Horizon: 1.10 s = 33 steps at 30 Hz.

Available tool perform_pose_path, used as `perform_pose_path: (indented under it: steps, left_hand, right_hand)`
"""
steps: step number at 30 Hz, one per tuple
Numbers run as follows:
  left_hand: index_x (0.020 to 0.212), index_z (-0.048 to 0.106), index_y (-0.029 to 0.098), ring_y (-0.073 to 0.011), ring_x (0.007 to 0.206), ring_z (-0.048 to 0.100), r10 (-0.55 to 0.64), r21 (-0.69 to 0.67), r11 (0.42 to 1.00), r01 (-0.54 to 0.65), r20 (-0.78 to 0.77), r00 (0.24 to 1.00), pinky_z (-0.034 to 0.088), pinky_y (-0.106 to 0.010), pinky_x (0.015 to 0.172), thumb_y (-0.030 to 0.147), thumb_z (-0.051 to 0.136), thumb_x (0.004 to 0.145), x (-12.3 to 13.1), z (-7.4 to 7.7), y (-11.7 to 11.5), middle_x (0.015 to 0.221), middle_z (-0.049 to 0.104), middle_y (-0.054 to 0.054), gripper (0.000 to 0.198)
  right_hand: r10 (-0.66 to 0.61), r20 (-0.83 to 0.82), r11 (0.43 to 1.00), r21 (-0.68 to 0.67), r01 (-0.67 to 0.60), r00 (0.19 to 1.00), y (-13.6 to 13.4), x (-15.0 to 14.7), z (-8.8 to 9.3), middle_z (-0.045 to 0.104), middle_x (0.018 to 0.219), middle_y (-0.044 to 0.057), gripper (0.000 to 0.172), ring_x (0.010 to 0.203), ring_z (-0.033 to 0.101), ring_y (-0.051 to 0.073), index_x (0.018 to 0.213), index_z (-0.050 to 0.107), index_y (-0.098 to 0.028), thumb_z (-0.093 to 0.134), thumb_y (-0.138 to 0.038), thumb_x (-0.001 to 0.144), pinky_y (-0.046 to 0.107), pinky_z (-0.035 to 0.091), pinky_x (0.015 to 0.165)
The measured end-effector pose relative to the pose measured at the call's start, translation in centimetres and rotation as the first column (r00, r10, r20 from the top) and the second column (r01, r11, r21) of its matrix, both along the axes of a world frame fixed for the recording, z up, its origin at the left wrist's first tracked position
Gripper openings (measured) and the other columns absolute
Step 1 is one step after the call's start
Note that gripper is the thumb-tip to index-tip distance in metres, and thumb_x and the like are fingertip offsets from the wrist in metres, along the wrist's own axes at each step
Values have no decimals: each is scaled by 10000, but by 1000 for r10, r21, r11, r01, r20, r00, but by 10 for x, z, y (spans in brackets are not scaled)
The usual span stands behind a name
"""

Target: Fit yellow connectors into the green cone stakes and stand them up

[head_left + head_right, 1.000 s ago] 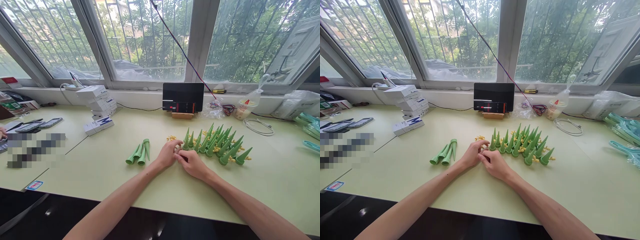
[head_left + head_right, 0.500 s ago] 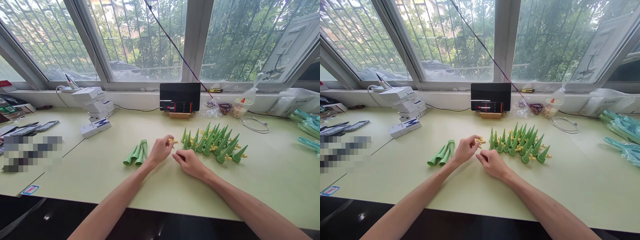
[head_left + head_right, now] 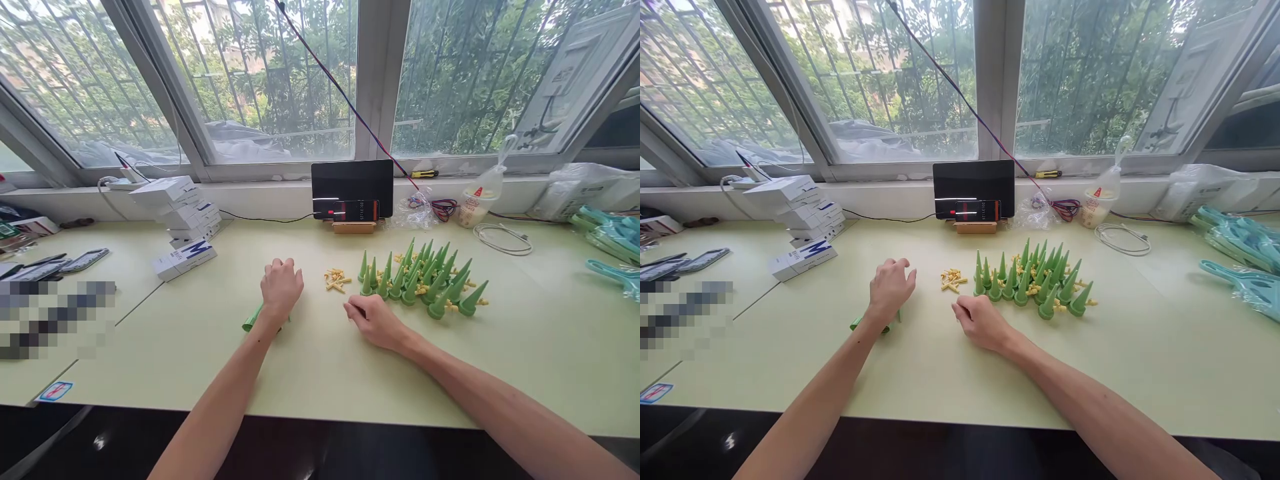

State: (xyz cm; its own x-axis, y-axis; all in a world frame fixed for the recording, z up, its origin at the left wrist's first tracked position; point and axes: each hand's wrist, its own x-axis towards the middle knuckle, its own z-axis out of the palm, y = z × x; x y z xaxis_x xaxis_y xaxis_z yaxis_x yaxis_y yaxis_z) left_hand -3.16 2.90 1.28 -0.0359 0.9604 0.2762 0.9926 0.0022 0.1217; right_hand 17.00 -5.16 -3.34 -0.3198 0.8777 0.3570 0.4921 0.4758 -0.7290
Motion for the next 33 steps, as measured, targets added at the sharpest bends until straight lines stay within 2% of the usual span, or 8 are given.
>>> perform_pose_path:
  steps: [2,5,11,19,23,27,31,33]
  left_hand:
    - [1083,653,152,-325,1065,564,13,-79,997,-17,-51,999,477,-379,814,308,467,917,0,-1,0,1081,624,-153,294]
    - [1065,649,155,-324,1060,563,-21,-109,994,14,-68,997,461,-388,850,277,473,904,1,-2,0,1062,638,-154,268]
    - [1032,637,156,-321,1032,544,-55,-130,990,52,-16,998,461,-375,777,168,467,854,-1,-3,1,1019,631,-167,247]
    - [997,623,190,-306,957,538,-45,-134,990,46,13,999,447,-321,650,48,462,741,-8,-9,6,913,609,-143,335]
    - [1031,623,173,-284,934,563,-78,-106,991,81,30,996,449,-327,687,30,444,760,-9,-10,6,920,614,-143,354]
    - [1042,628,162,-256,891,591,-214,-19,976,219,131,968,455,-331,728,67,431,828,-3,-10,5,937,628,-132,306]
    - [990,637,180,-207,786,596,-416,96,909,406,275,867,456,-313,748,138,455,863,8,-11,0,809,625,-66,226]
    - [961,645,194,-177,691,571,-460,110,885,452,351,816,452,-293,698,191,477,866,14,-11,-3,727,613,-29,193]
  right_hand:
    - [-1,-2,1000,4,1,1000,0,0,1,386,547,-42,345,502,329,100,634,381,-197,393,-282,968,255,275,527]
    - [-5,-6,1000,16,5,1000,0,0,0,371,543,-43,344,499,313,100,631,375,-198,394,-282,965,258,271,521]
    - [-26,-11,999,23,26,1000,0,0,0,301,542,-45,368,513,249,100,609,278,-209,415,-289,941,268,230,503]
    - [-43,-34,999,20,44,998,1,0,0,255,549,-52,367,514,218,100,617,246,-210,421,-288,930,272,207,505]
    - [-52,-37,998,20,52,998,1,0,-1,268,549,-51,365,514,228,101,617,262,-209,419,-299,934,270,212,507]
    - [-68,-36,997,17,69,997,1,0,0,308,553,-46,352,516,261,103,619,319,-205,417,-311,940,266,230,510]
    - [-71,-53,997,7,71,996,1,0,1,367,566,-41,298,520,311,107,659,401,-198,423,-302,937,255,260,515]
    - [-68,-61,998,0,68,996,1,0,1,399,577,-39,262,524,335,110,693,444,-194,424,-291,936,250,273,519]
